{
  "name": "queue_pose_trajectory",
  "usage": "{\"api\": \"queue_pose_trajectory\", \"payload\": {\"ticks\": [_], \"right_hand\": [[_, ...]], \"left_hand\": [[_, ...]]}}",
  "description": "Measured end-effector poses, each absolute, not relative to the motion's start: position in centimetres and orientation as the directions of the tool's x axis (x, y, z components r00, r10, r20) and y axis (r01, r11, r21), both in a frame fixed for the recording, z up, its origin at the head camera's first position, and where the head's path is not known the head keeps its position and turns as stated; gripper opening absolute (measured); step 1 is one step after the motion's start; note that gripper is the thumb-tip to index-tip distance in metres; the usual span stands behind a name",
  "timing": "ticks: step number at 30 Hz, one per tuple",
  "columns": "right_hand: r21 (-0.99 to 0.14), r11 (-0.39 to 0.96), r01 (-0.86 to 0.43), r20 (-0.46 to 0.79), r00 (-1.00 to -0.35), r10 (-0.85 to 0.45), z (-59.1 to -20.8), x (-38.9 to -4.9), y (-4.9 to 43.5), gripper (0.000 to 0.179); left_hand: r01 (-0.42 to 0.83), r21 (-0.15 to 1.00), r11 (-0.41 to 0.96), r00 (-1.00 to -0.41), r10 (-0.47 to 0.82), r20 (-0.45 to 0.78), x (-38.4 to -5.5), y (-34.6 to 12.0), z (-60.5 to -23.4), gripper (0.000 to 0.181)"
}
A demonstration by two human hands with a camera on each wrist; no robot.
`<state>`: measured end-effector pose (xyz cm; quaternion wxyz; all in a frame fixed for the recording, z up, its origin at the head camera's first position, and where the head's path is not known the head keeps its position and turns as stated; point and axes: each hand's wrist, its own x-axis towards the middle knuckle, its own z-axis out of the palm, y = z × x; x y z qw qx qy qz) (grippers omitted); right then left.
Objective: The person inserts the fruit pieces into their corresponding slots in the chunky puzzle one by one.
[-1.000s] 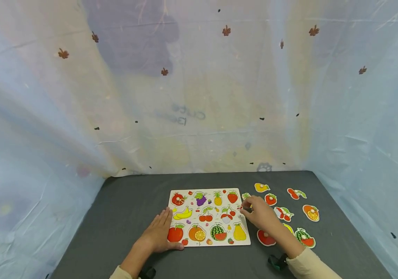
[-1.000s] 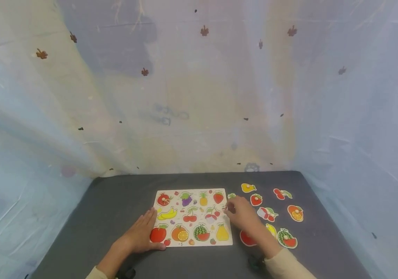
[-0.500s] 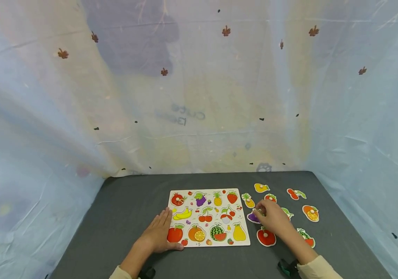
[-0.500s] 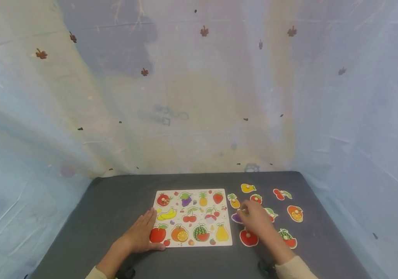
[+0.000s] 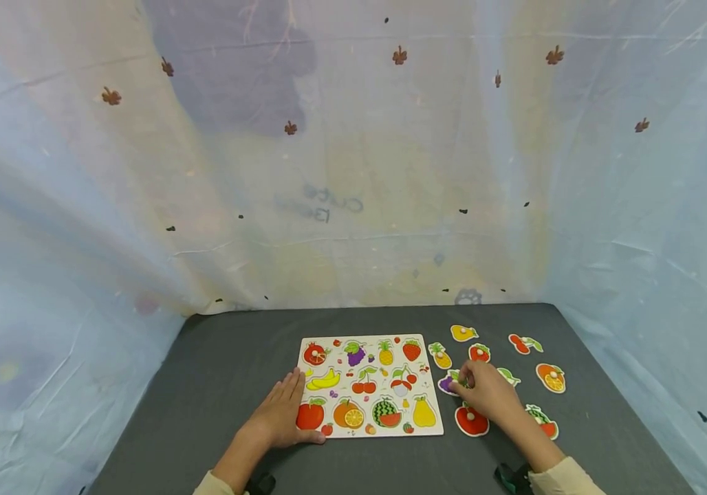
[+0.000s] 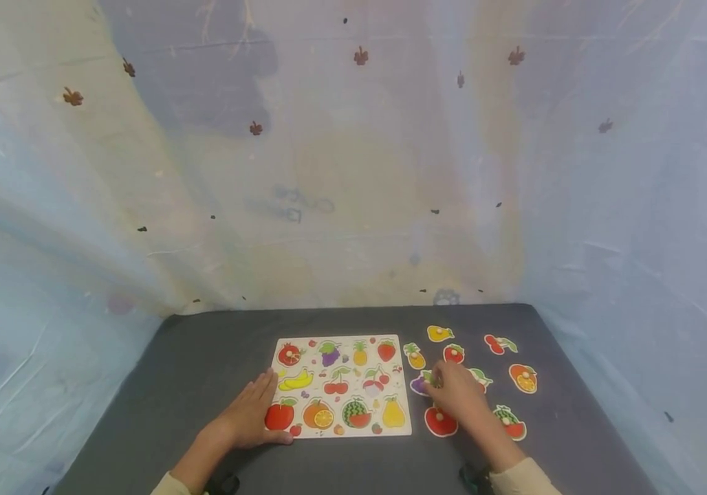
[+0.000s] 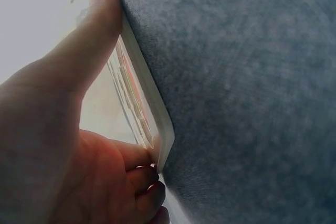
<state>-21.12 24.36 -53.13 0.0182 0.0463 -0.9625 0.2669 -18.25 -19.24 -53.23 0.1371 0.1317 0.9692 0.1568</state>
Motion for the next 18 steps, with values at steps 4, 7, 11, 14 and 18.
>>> {"api": "queue_pose_trajectory", "payload": {"ticks": [4,7,11,14,18], "right_hand": [[-0.502,0.859,-0.103,0.068,-0.995,-0.079,-53.12,-21.14,24.21,0.03],[-0.492,0.864,-0.107,0.074,-0.994,-0.082,-52.91,-21.16,24.13,0.029],[-0.478,0.872,-0.107,0.069,-0.994,-0.085,-52.81,-21.24,24.1,0.028],[-0.475,0.874,-0.105,0.061,-0.994,-0.087,-52.85,-21.33,24.1,0.028],[-0.482,0.87,-0.099,0.046,-0.995,-0.087,-53.02,-21.5,24.12,0.027]], "left_hand": [[0.213,0.369,0.905,-0.925,0.308,-0.221,-18.39,-19.4,-53.71,0.141],[0.213,0.368,0.905,-0.926,0.307,-0.218,-18.26,-19.34,-53.53,0.139],[0.209,0.371,0.905,-0.928,0.304,-0.218,-18.05,-19.19,-53.01,0.135],[0.213,0.378,0.901,-0.924,0.312,-0.222,-18.01,-19.14,-52.88,0.136],[0.209,0.375,0.903,-0.924,0.308,-0.226,-17.91,-19.1,-52.81,0.137]]}}
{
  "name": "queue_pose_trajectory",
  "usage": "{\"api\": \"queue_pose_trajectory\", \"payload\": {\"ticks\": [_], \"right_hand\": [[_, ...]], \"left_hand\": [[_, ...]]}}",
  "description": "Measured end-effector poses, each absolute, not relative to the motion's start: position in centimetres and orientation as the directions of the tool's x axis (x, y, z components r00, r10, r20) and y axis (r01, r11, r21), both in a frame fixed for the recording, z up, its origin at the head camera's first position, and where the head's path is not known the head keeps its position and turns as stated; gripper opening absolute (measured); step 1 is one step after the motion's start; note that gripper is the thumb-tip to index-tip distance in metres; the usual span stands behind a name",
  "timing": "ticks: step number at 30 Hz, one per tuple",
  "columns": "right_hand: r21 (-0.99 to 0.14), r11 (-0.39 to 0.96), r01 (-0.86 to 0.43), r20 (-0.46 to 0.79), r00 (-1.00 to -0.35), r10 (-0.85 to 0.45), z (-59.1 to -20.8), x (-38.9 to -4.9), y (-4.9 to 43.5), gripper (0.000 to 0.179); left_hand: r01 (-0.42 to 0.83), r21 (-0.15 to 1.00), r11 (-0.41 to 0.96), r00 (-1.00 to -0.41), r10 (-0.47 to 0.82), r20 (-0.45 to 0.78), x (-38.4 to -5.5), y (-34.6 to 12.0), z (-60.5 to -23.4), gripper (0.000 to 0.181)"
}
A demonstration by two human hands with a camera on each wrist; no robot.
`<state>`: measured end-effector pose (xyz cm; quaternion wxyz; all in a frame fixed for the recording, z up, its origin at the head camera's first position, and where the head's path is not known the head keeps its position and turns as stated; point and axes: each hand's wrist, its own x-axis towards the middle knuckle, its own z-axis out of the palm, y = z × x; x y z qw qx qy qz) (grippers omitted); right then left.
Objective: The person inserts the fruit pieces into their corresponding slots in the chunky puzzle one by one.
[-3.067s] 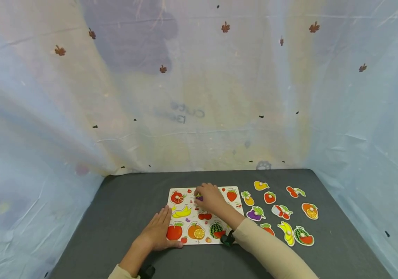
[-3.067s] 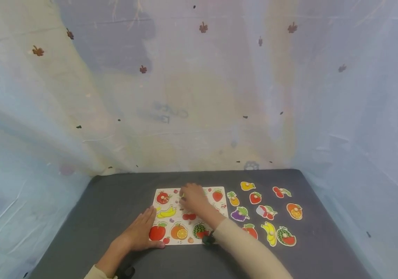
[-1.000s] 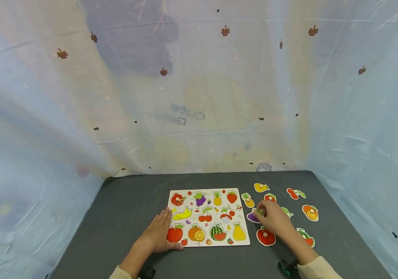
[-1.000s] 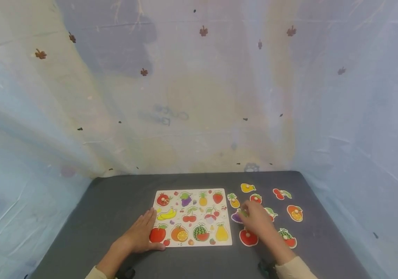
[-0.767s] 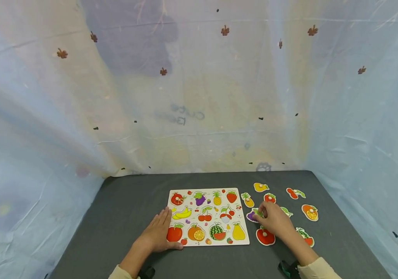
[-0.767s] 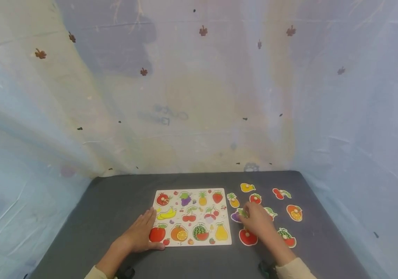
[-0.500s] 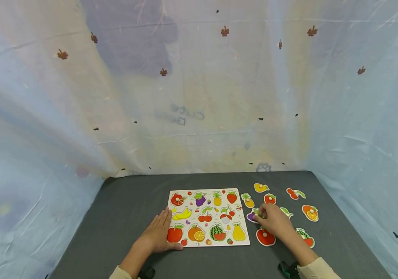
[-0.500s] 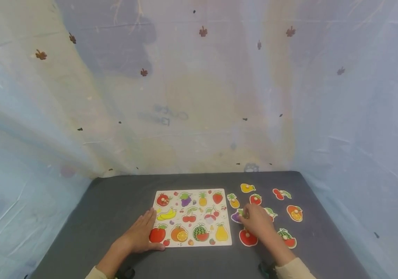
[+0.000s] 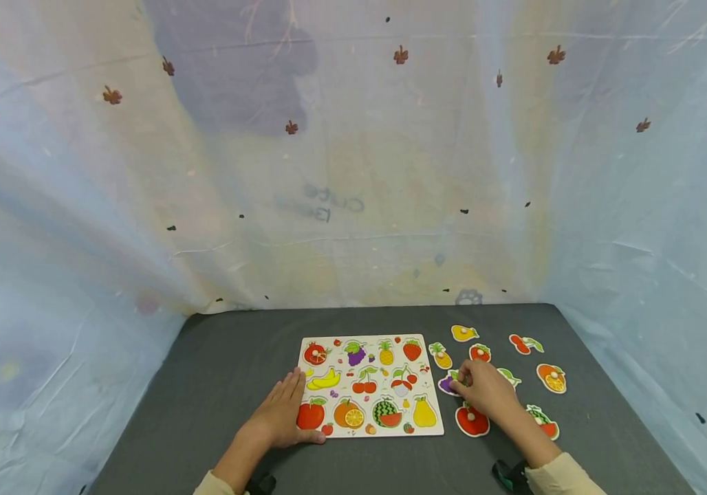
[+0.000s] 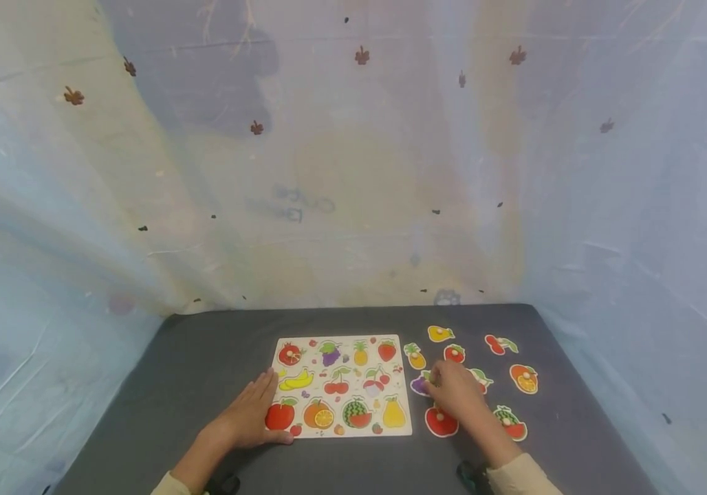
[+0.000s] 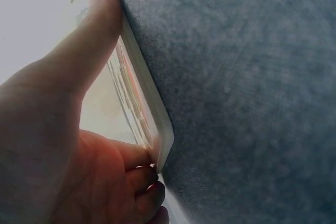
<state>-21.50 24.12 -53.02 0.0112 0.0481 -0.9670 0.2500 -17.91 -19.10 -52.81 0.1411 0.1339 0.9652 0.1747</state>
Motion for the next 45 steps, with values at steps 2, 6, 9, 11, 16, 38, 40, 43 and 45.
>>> {"api": "queue_pose_trajectory", "payload": {"ticks": [2,6,9,11,16,38,40,43,45], "right_hand": [[-0.485,0.869,-0.096,0.04,-0.995,-0.087,-53.1,-21.6,24.1,0.027],[-0.475,0.874,-0.1,0.049,-0.995,-0.087,-53.0,-21.7,24.0,0.026],[-0.462,0.88,-0.107,0.069,-0.994,-0.085,-52.7,-21.9,23.8,0.025],[-0.459,0.88,-0.118,0.083,-0.992,-0.09,-52.4,-22.0,23.4,0.024],[-0.462,0.872,-0.163,0.114,-0.986,-0.123,-51.9,-22.4,22.1,0.022],[-0.43,0.839,-0.334,0.218,-0.94,-0.263,-50.4,-24.2,15.4,0.019],[-0.428,0.83,-0.356,0.231,-0.932,-0.281,-50.4,-24.4,14.9,0.018],[-0.418,0.818,-0.396,0.254,-0.915,-0.313,-50.4,-24.7,14.1,0.018],[-0.413,0.81,-0.417,0.264,-0.906,-0.332,-50.4,-25.0,13.5,0.018]], "left_hand": [[0.204,0.362,0.91,-0.924,0.301,-0.235,-17.9,-19.1,-52.9,0.137],[0.199,0.353,0.914,-0.928,0.291,-0.232,-17.9,-19.1,-52.9,0.136],[0.202,0.376,0.905,-0.925,0.302,-0.23,-18.1,-19.3,-53.1,0.139],[0.209,0.393,0.896,-0.924,0.313,-0.222,-18.4,-19.5,-53.8,0.142],[0.225,0.404,0.887,-0.926,0.324,-0.196,-18.7,-19.8,-55.1,0.146],[0.192,0.384,0.903,-0.933,0.289,-0.215,-18.1,-19.1,-53.2,0.14],[0.188,0.361,0.914,-0.934,0.28,-0.221,-18.0,-19.0,-53.1,0.137],[0.186,0.343,0.921,-0.935,0.274,-0.226,-17.9,-19.0,-53.1,0.135],[0.192,0.342,0.92,-0.936,0.276,-0.22,-17.9,-18.9,-53.1,0.133]]}}
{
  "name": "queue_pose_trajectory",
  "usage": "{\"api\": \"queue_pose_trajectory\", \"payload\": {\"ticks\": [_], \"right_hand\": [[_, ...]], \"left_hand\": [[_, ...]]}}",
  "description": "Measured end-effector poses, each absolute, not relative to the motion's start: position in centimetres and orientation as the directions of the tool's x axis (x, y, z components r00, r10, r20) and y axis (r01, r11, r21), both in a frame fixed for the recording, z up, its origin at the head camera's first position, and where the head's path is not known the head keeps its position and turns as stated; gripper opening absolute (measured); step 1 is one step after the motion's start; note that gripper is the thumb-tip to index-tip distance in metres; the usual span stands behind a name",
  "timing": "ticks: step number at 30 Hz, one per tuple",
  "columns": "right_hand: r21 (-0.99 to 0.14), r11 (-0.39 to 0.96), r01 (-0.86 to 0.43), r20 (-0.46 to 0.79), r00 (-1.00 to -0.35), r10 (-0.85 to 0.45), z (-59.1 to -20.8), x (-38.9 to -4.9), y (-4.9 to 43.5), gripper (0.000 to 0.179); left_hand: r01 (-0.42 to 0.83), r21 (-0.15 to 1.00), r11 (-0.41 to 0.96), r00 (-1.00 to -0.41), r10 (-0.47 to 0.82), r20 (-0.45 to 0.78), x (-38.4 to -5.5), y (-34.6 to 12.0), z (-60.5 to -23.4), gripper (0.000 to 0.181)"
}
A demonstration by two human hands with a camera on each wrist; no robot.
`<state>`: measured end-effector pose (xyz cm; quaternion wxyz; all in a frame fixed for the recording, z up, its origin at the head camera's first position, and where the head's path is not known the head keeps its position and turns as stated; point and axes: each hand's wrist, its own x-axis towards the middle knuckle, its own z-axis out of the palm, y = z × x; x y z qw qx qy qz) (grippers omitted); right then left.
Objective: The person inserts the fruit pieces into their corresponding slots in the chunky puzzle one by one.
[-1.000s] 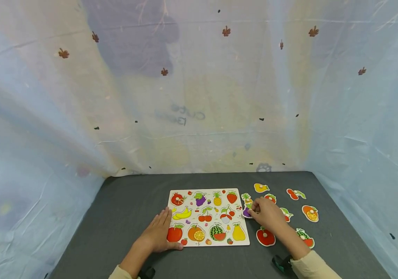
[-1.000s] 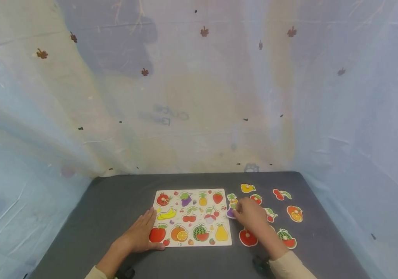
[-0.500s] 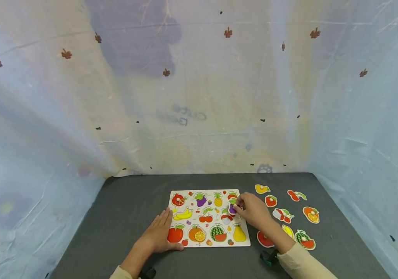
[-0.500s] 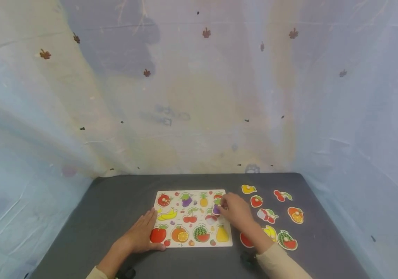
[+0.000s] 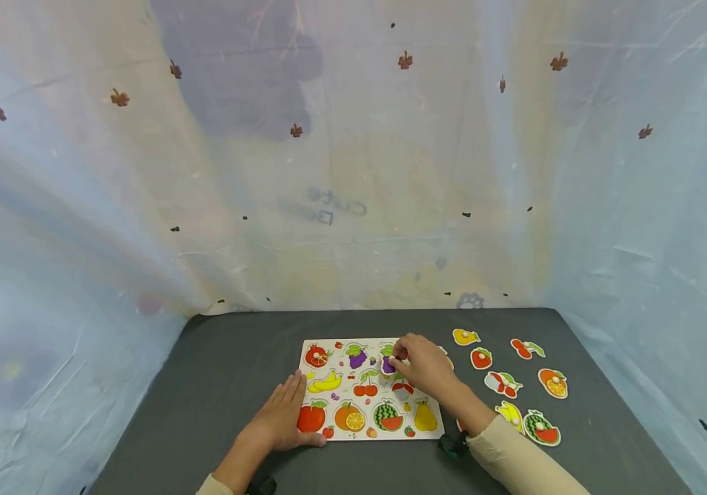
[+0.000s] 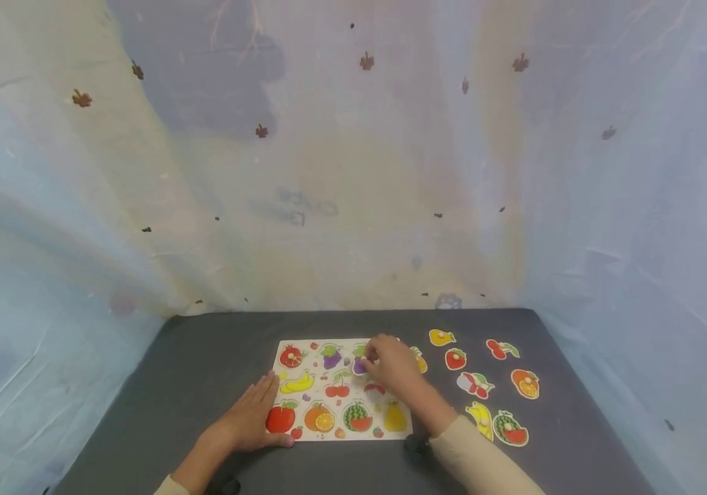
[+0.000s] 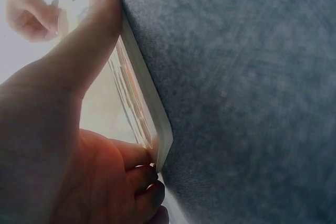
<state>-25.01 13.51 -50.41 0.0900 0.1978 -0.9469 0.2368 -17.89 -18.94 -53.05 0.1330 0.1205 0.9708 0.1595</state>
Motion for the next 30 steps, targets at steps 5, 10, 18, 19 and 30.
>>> {"api": "queue_pose_trajectory", "payload": {"ticks": [5,10,18,19,30], "right_hand": [[-0.39,0.811,-0.437,0.258,-0.897,-0.359,-50.5,-25.9,12.1,0.019],[-0.374,0.804,-0.463,0.262,-0.884,-0.387,-50.6,-26.4,11.0,0.019],[-0.381,0.791,-0.478,0.242,-0.878,-0.414,-50.8,-27.1,9.8,0.016],[-0.377,0.792,-0.48,0.242,-0.877,-0.416,-50.9,-27.3,9.7,0.017],[-0.363,0.789,-0.496,0.231,-0.868,-0.439,-51.5,-28.6,8.4,0.017]], "left_hand": [[0.191,0.338,0.921,-0.936,0.275,-0.219,-17.9,-18.9,-52.9,0.134],[0.192,0.369,0.909,-0.93,0.288,-0.227,-17.8,-19.0,-53.0,0.136],[0.19,0.375,0.907,-0.931,0.288,-0.225,-17.9,-19.1,-53.0,0.136],[0.195,0.368,0.909,-0.93,0.291,-0.227,-18.0,-19.1,-53.2,0.137],[0.211,0.385,0.899,-0.929,0.306,-0.208,-18.5,-19.4,-54.5,0.141]]}}
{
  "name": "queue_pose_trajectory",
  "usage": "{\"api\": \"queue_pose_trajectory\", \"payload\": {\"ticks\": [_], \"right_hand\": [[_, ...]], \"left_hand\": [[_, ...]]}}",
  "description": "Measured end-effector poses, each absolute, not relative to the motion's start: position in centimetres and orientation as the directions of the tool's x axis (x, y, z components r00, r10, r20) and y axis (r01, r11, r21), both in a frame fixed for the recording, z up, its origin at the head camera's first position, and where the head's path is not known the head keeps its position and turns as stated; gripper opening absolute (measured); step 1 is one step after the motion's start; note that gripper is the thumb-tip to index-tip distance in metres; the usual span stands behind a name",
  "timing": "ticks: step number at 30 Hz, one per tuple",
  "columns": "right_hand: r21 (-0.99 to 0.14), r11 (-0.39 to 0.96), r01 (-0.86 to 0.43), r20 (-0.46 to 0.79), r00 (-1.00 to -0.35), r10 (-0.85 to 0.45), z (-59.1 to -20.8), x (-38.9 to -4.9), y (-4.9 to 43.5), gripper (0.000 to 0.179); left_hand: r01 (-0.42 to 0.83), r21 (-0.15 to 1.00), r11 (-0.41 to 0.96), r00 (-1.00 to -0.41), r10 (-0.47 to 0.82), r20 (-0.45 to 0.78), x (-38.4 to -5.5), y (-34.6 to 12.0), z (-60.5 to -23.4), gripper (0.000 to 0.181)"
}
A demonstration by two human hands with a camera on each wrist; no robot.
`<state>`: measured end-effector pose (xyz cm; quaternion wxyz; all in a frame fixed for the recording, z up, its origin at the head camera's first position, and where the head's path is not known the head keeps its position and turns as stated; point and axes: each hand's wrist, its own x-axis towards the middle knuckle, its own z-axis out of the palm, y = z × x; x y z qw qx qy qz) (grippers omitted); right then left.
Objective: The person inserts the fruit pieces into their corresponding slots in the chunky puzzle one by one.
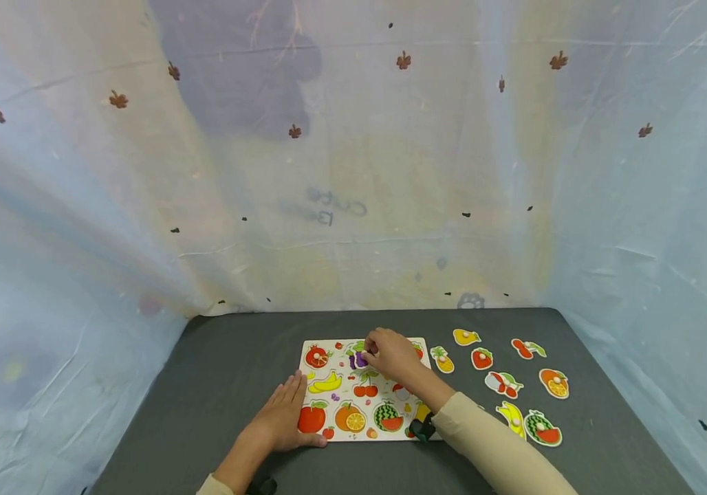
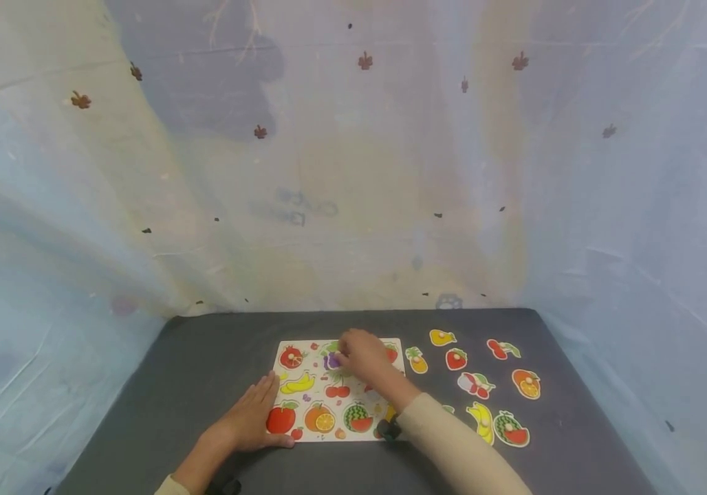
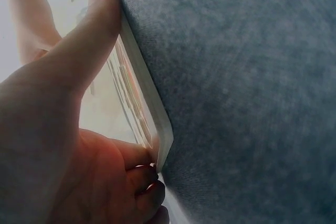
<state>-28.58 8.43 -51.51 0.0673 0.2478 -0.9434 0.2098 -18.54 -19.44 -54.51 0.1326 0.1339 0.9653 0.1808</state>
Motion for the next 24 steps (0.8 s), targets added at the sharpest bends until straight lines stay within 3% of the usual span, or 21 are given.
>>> {"api": "queue_pose_trajectory", "payload": {"ticks": [13,24], "right_hand": [[-0.383,0.787,-0.483,0.189,-0.875,-0.445,-52.4,-29.2,7.3,0.018],[-0.355,0.798,-0.486,0.199,-0.874,-0.444,-52.8,-30.1,6.6,0.018]], "left_hand": [[0.187,0.362,0.913,-0.922,0.291,-0.257,-17.7,-19.0,-53.3,0.138],[0.2,0.358,0.912,-0.928,0.294,-0.23,-17.9,-19.0,-53.0,0.137]]}}
